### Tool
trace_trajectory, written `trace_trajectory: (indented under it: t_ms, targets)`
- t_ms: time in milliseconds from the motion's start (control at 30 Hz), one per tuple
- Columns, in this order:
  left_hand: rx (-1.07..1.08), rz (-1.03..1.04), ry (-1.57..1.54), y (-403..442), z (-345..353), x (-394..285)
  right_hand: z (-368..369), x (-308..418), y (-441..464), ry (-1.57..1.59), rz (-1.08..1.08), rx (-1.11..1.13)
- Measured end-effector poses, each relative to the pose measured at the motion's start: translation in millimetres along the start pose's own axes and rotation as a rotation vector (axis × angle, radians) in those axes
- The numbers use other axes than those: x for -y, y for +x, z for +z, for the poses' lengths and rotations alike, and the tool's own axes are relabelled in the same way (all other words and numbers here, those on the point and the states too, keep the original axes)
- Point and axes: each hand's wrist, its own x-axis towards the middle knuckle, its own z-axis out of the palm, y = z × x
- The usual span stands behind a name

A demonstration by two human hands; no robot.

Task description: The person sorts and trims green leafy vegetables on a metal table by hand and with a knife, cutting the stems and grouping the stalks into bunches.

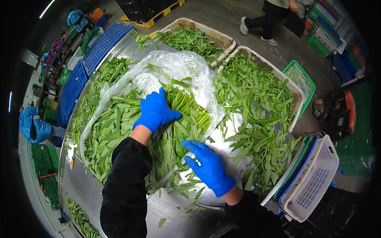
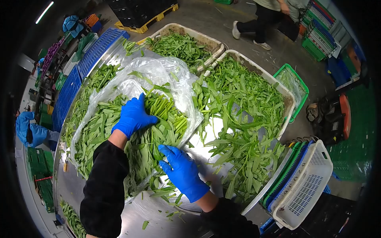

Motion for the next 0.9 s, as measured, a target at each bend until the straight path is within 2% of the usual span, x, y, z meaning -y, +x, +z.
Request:
trace_trajectory:
  t_ms: [233,333,433,567,700,767,867,900]
  targets:
    - [-0.07,-0.023,-0.079,-0.6,9.6,6.2,0.9,1.5,3.3,-0.012,-0.015,-0.027]
    - [-0.229,0.022,-0.282,-1.1,19.9,16.4,-0.6,-0.7,4.4,0.027,-0.036,-0.041]
    - [-0.232,-0.011,-0.317,-8.8,18.8,10.6,-2.3,-4.2,6.2,0.138,0.06,0.01]
    - [0.0,-0.038,-0.321,2.0,14.0,18.5,3.6,-2.4,10.7,0.135,0.076,0.025]
    - [-0.055,-0.021,-0.348,-0.9,13.6,17.9,3.4,-1.4,12.6,0.094,0.012,-0.023]
    - [-0.204,0.022,-0.475,-11.9,13.8,21.3,-1.7,-1.1,12.5,0.163,0.041,-0.024]
    - [-0.355,0.1,-0.9,-24.6,8.2,35.3,-7.1,-0.1,14.5,0.302,0.05,-0.067]
    - [-0.31,0.117,-1.082,-34.5,-3.7,33.4,-9.5,0.0,16.5,0.368,0.026,-0.115]
